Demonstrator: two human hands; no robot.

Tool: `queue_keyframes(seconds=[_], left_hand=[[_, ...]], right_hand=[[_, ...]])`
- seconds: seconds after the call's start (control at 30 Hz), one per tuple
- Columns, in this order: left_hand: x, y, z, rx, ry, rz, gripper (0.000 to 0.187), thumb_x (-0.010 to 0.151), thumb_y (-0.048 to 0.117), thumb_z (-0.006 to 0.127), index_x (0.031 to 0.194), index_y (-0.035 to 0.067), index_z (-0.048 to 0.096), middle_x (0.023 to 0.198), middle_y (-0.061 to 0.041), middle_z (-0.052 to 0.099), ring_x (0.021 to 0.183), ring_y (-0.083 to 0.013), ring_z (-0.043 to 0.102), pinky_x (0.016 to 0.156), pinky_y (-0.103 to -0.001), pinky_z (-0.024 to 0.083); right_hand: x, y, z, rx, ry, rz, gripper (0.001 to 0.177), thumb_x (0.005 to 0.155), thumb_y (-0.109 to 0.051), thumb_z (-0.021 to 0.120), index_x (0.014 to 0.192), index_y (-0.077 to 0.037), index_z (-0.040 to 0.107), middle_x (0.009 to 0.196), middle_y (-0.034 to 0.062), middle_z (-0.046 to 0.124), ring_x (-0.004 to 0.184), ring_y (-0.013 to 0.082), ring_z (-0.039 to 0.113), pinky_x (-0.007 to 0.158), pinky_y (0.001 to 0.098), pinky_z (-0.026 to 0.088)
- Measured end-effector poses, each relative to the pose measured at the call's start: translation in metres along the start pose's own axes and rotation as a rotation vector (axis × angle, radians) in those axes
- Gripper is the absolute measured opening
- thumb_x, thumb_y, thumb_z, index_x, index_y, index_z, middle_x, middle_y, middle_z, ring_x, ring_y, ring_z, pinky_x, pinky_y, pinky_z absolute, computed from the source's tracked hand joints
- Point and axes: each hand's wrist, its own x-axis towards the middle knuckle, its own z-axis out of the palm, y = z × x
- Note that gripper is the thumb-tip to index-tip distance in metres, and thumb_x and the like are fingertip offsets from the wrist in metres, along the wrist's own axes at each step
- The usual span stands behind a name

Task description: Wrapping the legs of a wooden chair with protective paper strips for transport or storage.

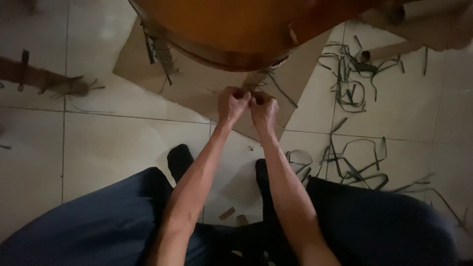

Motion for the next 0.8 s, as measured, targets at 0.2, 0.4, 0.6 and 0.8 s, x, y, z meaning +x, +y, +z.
queue_keyframes(seconds=[0.2,0.4,0.6,0.8], left_hand=[[0.014,-0.029,-0.002,0.003,-0.002,0.072,0.049,0.085,0.049,0.075,0.096,0.001,0.077,0.095,-0.016,0.075,0.097,-0.0324,0.070,0.083,-0.051,0.054],[0.044,-0.079,0.012,0.219,0.070,0.107,0.031,0.084,0.036,0.079,0.094,0.007,0.080,0.087,-0.016,0.077,0.091,-0.0377,0.076,0.075,-0.046,0.059],[0.004,-0.025,0.010,0.143,0.082,0.092,0.024,0.091,0.033,0.070,0.093,0.010,0.076,0.083,-0.011,0.077,0.083,-0.0274,0.077,0.078,-0.041,0.059],[0.007,-0.042,0.020,0.134,0.122,0.098,0.030,0.098,0.028,0.066,0.105,0.000,0.073,0.097,-0.024,0.075,0.099,-0.0444,0.072,0.081,-0.055,0.054]], right_hand=[[-0.002,0.001,0.001,0.038,-0.006,0.023,0.018,0.095,-0.016,0.067,0.106,-0.009,0.079,0.090,0.0147,0.078,0.081,0.0283,0.077,0.062,0.0409,0.059],[0.002,0.032,0.032,0.692,0.080,0.275,0.012,0.096,-0.008,0.067,0.104,-0.001,0.073,0.093,0.0131,0.072,0.080,0.0212,0.068,0.061,0.0286,0.052],[0.009,0.043,0.043,0.972,0.165,0.318,0.004,0.089,-0.005,0.074,0.088,-0.004,0.071,0.082,0.0102,0.069,0.071,0.0182,0.065,0.057,0.0280,0.048],[0.021,0.074,0.052,1.100,0.123,0.420,0.010,0.089,-0.011,0.076,0.098,-0.008,0.072,0.089,0.0097,0.072,0.081,0.0226,0.068,0.073,0.0404,0.051]])
